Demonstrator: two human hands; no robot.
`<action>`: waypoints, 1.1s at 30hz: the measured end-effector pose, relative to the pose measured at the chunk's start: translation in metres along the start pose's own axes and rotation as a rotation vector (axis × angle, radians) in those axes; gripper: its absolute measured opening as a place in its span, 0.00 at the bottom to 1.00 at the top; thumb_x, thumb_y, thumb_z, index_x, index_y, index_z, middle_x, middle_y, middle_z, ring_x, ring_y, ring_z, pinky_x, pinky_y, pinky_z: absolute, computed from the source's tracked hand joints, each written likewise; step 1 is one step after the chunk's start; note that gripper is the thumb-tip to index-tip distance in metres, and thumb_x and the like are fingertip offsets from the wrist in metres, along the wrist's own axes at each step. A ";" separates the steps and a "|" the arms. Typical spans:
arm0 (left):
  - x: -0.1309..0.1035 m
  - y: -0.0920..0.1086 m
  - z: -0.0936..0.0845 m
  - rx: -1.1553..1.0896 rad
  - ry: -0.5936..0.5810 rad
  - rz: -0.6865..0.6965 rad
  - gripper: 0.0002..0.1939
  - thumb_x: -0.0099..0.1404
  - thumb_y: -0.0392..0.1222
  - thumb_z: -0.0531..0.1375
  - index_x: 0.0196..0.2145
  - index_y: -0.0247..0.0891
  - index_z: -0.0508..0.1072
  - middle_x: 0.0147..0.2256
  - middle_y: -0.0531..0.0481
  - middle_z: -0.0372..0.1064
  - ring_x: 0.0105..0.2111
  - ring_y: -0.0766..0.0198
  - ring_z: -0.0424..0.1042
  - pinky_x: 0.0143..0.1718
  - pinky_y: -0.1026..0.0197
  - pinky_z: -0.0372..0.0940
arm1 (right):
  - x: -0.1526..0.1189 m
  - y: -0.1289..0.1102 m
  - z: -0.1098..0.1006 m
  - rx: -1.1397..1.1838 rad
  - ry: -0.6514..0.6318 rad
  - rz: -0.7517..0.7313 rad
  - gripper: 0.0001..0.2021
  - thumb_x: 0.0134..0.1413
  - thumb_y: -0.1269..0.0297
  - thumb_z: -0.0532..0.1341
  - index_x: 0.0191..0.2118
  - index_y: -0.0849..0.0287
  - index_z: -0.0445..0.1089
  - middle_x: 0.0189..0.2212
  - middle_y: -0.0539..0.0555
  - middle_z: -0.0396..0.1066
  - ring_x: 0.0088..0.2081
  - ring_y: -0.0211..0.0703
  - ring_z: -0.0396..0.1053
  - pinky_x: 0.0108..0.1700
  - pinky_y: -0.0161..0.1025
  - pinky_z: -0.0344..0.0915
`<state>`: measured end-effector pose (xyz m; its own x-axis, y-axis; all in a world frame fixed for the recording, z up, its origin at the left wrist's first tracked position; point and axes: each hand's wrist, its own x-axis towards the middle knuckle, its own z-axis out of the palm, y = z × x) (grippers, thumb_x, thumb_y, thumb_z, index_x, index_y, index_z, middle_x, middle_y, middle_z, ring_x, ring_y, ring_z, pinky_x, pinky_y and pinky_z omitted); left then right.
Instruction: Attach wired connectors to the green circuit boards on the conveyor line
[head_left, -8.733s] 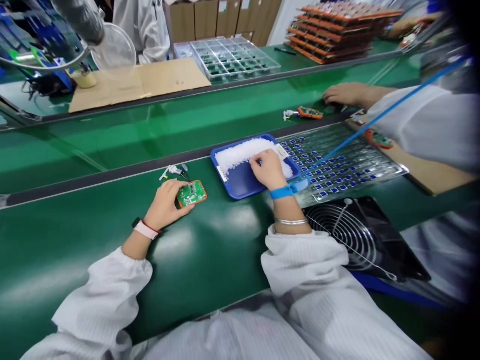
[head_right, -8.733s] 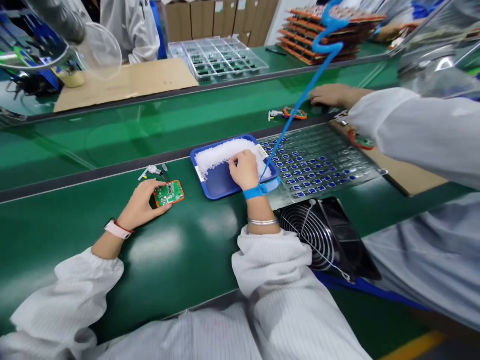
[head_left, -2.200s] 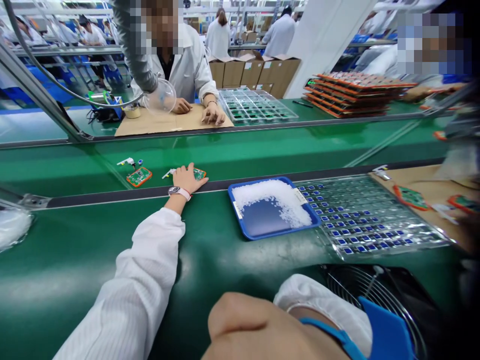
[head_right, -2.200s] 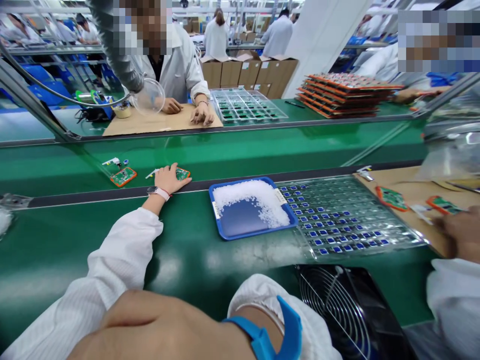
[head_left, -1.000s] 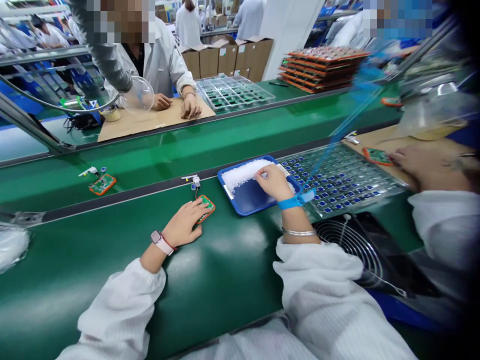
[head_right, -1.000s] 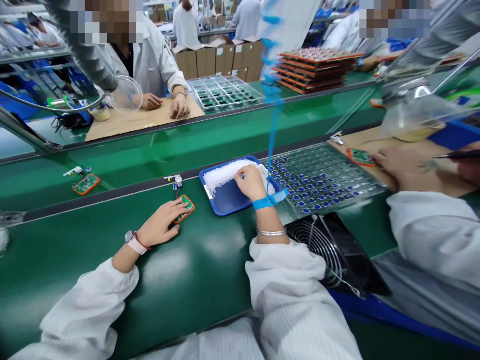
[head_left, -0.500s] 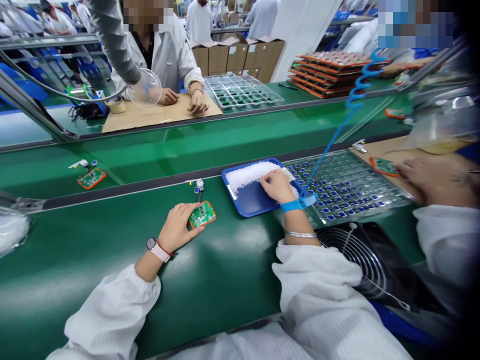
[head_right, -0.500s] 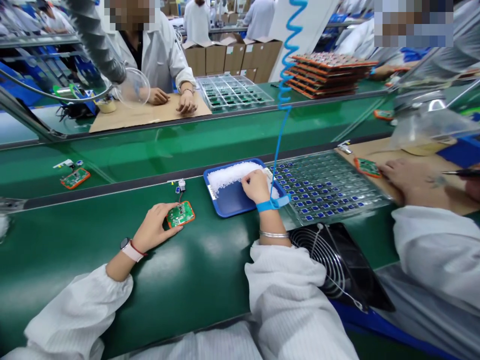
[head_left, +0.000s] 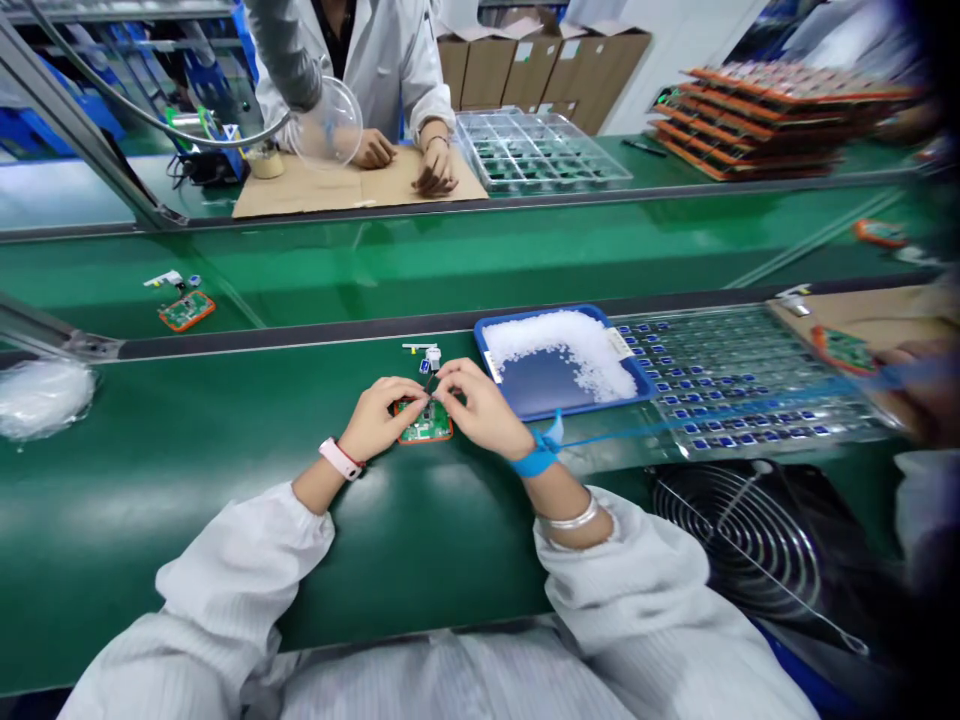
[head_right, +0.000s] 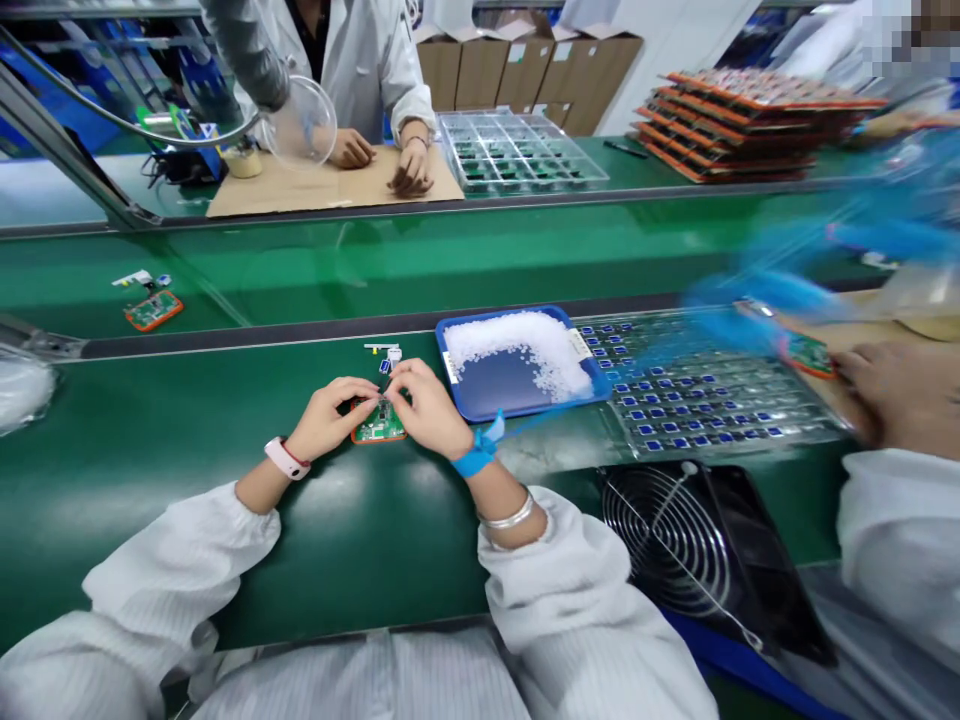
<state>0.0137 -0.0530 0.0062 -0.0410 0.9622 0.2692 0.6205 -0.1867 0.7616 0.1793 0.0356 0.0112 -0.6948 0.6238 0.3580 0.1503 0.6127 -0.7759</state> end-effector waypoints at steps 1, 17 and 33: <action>0.001 0.000 0.002 -0.012 0.014 -0.010 0.08 0.63 0.41 0.56 0.33 0.38 0.74 0.37 0.48 0.74 0.40 0.62 0.70 0.45 0.58 0.63 | -0.002 -0.004 0.009 0.029 -0.027 0.008 0.06 0.55 0.68 0.53 0.28 0.59 0.63 0.38 0.57 0.62 0.41 0.42 0.63 0.43 0.41 0.62; 0.011 0.001 0.003 0.077 -0.120 -0.192 0.07 0.56 0.35 0.58 0.25 0.36 0.76 0.32 0.49 0.74 0.34 0.62 0.71 0.38 0.60 0.64 | -0.011 0.011 0.023 0.028 -0.089 0.156 0.06 0.51 0.71 0.55 0.25 0.61 0.64 0.37 0.57 0.61 0.41 0.43 0.62 0.41 0.42 0.63; 0.017 -0.001 0.002 0.123 -0.157 -0.211 0.07 0.56 0.38 0.59 0.25 0.37 0.76 0.30 0.50 0.75 0.30 0.63 0.72 0.34 0.62 0.63 | -0.007 0.009 0.025 -0.006 -0.087 0.185 0.08 0.49 0.75 0.54 0.21 0.61 0.62 0.32 0.54 0.62 0.35 0.39 0.63 0.38 0.39 0.62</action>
<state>0.0138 -0.0361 0.0094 -0.0639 0.9979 0.0106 0.7018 0.0374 0.7114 0.1678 0.0249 -0.0116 -0.7131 0.6819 0.1630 0.2852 0.4945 -0.8210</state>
